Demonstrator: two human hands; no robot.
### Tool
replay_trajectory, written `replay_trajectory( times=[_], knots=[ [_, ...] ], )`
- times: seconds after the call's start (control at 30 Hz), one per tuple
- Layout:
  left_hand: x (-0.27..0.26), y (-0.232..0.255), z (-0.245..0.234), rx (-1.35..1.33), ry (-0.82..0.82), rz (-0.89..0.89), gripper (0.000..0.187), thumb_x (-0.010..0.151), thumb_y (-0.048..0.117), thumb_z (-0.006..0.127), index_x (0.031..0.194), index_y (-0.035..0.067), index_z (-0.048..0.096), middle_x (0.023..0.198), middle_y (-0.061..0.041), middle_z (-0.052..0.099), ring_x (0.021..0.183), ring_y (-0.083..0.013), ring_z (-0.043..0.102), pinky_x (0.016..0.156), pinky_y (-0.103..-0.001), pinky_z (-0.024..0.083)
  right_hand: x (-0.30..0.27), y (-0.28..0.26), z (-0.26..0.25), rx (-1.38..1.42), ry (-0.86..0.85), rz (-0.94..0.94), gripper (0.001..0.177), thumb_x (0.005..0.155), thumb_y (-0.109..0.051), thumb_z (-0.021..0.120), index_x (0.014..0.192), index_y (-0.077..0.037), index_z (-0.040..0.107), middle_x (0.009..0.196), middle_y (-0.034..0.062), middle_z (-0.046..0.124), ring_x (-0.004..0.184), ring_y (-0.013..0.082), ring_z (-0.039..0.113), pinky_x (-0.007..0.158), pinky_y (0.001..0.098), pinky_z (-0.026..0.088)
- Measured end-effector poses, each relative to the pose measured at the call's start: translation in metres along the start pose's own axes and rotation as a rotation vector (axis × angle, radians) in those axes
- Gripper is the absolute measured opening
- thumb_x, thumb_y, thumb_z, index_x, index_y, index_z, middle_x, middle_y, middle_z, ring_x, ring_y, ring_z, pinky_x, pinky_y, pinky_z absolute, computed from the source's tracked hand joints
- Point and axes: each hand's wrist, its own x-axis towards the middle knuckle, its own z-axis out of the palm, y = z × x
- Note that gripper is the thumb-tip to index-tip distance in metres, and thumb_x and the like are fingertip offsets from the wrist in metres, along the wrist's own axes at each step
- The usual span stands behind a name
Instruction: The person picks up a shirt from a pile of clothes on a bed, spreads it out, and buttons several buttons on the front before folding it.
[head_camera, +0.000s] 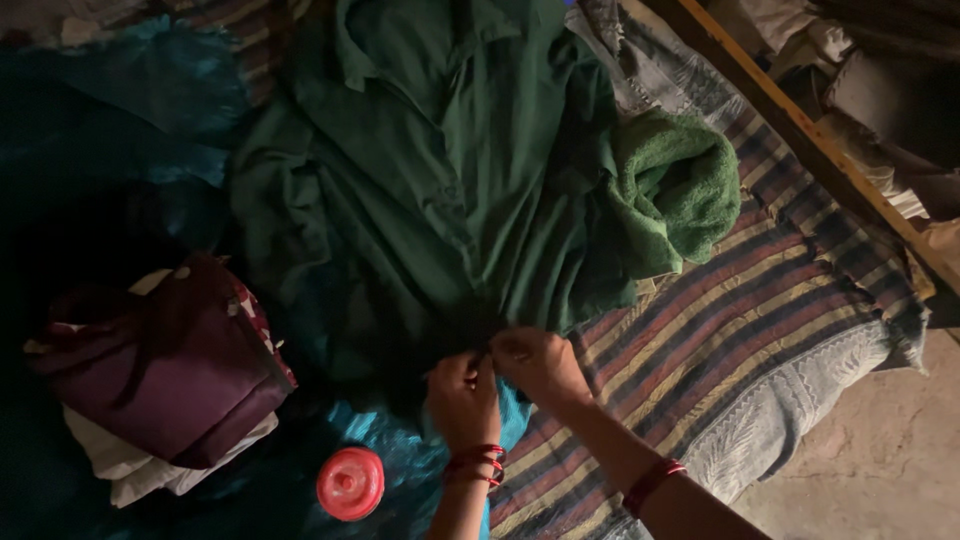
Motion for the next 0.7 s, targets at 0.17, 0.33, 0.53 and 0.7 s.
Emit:
replay_trajectory(
  times=[0.17, 0.33, 0.53, 0.7],
  knots=[
    [0.003, 0.000, 0.004, -0.041, -0.008, -0.008, 0.017, 0.089, 0.020, 0.069, 0.088, 0.003, 0.074, 0.082, -0.012, 0.071, 0.076, -0.0295, 0.069, 0.070, -0.042, 0.054, 0.005, 0.002, -0.005, -0.024, -0.078, 0.208, 0.026, 0.084, -0.025, 0.077, 0.105, -0.010, 0.080, 0.094, 0.0077, 0.082, 0.083, 0.0131, 0.079, 0.075, 0.0299, 0.063],
    [0.002, -0.001, 0.008, -0.018, 0.035, 0.019, 0.019, 0.089, 0.019, 0.067, 0.084, 0.003, 0.076, 0.083, -0.015, 0.072, 0.075, -0.0322, 0.069, 0.072, -0.042, 0.053, 0.005, 0.002, -0.003, 0.024, -0.078, 0.212, 0.028, 0.081, -0.025, 0.077, 0.104, -0.010, 0.081, 0.093, 0.0077, 0.082, 0.084, 0.0128, 0.078, 0.076, 0.0302, 0.062],
    [0.002, -0.003, 0.004, -0.098, -0.044, -0.047, 0.021, 0.087, 0.020, 0.066, 0.089, 0.002, 0.077, 0.082, -0.017, 0.072, 0.073, -0.0333, 0.072, 0.066, -0.041, 0.055, 0.004, 0.002, -0.001, 0.010, -0.083, 0.224, 0.029, 0.080, -0.025, 0.078, 0.103, -0.008, 0.080, 0.093, 0.0089, 0.081, 0.085, 0.0143, 0.078, 0.077, 0.0298, 0.061],
    [0.002, -0.001, 0.003, -0.161, -0.083, -0.076, 0.021, 0.084, 0.020, 0.068, 0.089, 0.003, 0.077, 0.081, -0.019, 0.075, 0.074, -0.0322, 0.077, 0.067, -0.039, 0.059, 0.001, 0.005, 0.005, -0.004, -0.007, 0.215, 0.030, 0.078, -0.022, 0.079, 0.104, -0.008, 0.079, 0.097, 0.0098, 0.081, 0.089, 0.0162, 0.079, 0.079, 0.0301, 0.062]
  ],
)
